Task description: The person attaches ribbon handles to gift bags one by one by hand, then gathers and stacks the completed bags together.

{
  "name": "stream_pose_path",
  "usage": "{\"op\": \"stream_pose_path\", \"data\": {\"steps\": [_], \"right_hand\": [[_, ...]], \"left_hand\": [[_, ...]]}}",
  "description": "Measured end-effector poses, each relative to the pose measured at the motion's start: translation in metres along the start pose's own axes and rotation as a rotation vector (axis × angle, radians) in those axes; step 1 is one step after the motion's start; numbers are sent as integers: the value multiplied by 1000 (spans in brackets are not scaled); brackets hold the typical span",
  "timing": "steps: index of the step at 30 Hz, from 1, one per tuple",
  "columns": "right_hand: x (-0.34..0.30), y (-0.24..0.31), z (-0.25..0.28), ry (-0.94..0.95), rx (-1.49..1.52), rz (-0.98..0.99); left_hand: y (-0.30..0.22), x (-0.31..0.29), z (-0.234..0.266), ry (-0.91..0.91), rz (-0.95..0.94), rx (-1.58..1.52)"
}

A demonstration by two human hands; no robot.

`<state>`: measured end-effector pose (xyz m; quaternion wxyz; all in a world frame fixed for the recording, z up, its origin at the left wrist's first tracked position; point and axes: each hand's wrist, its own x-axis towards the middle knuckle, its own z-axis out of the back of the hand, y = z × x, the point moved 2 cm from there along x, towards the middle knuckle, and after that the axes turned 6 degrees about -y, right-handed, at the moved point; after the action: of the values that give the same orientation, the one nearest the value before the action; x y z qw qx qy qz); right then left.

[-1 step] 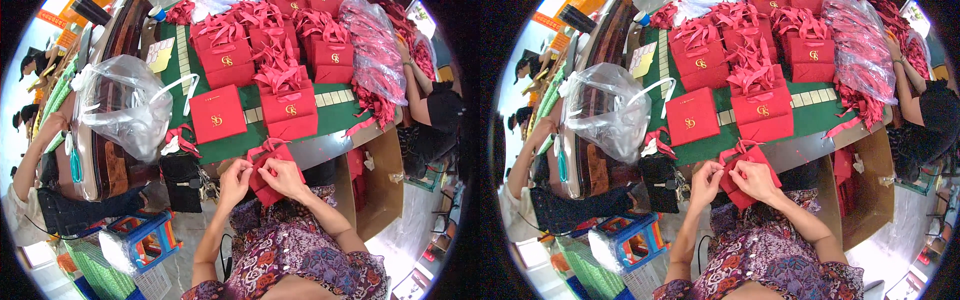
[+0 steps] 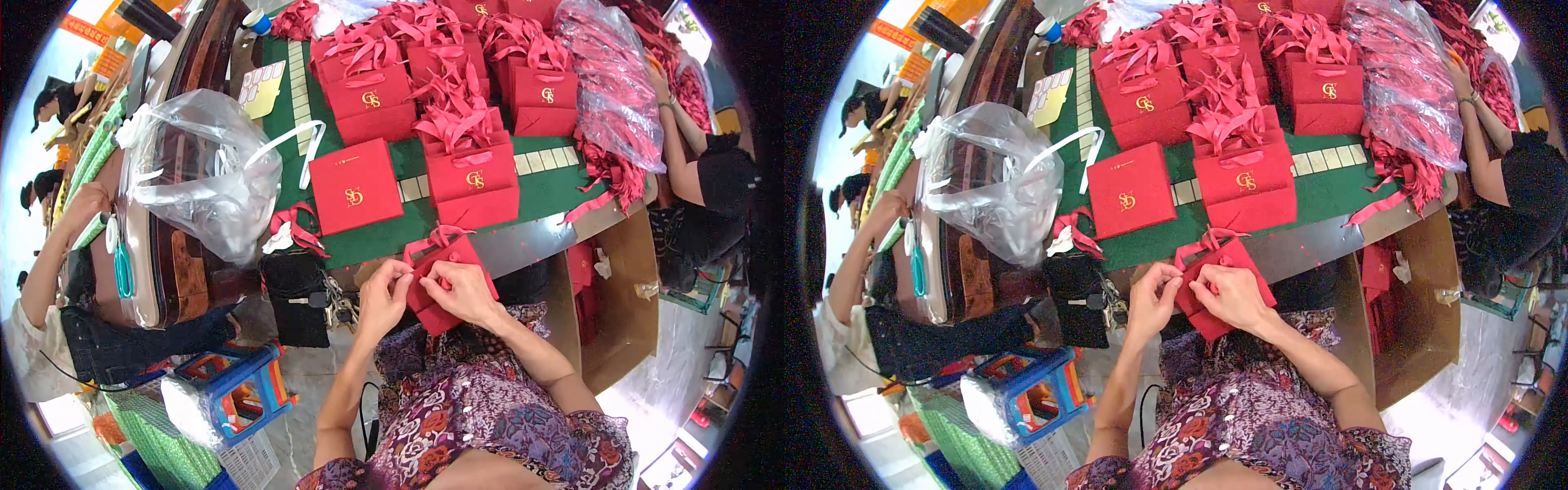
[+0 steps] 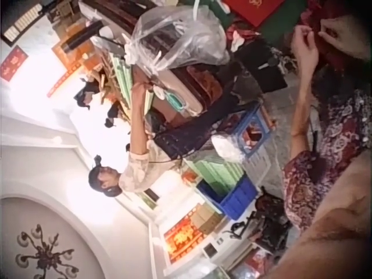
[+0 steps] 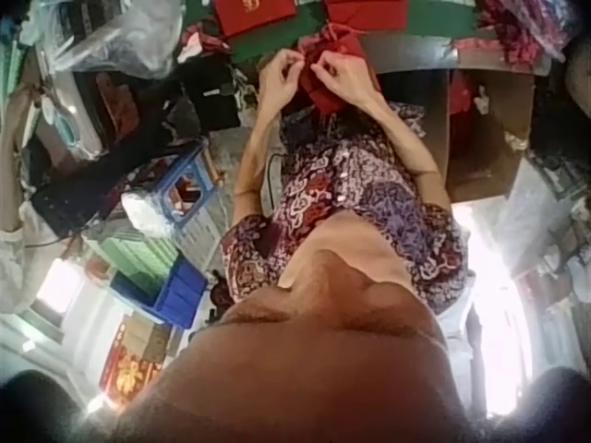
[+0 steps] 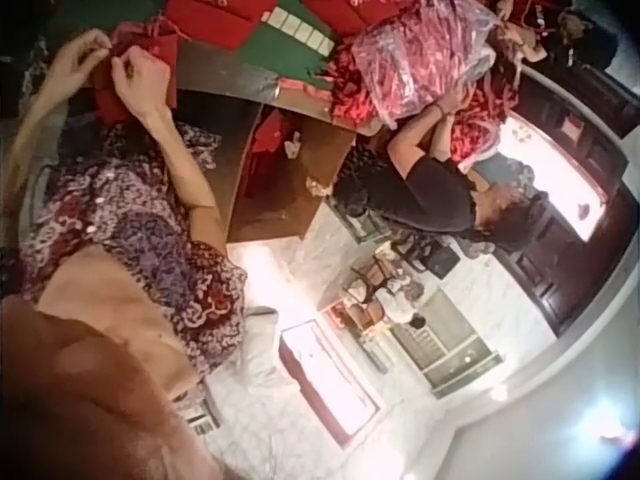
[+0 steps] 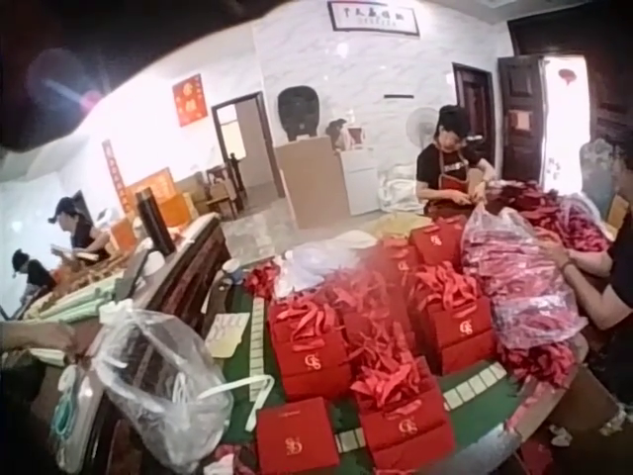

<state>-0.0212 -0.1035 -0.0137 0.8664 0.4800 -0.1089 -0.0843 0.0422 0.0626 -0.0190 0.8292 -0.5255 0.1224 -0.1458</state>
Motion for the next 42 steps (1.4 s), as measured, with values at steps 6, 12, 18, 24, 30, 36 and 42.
{"op": "stream_pose_path", "data": {"steps": [6,12,18,24,30,36,42], "right_hand": [[-2,-5,-7,11,22,5],[4,1,-3,59,-106,131],[10,0,-2,136,-112,153],[4,-5,-6,19,-120,129],[-4,-3,-9,-51,-226,130],[8,27,23,-3,42,66],[32,15,34,260,-173,123]], "left_hand": [[-3,4,2,18,-33,43],[-7,5,-2,23,-54,44],[-7,5,-3,0,-69,81],[-13,8,-2,19,-94,78],[-19,8,-5,5,-183,151],[-3,6,-7,-5,-4,95],[-23,-8,-12,-118,-582,246]]}}
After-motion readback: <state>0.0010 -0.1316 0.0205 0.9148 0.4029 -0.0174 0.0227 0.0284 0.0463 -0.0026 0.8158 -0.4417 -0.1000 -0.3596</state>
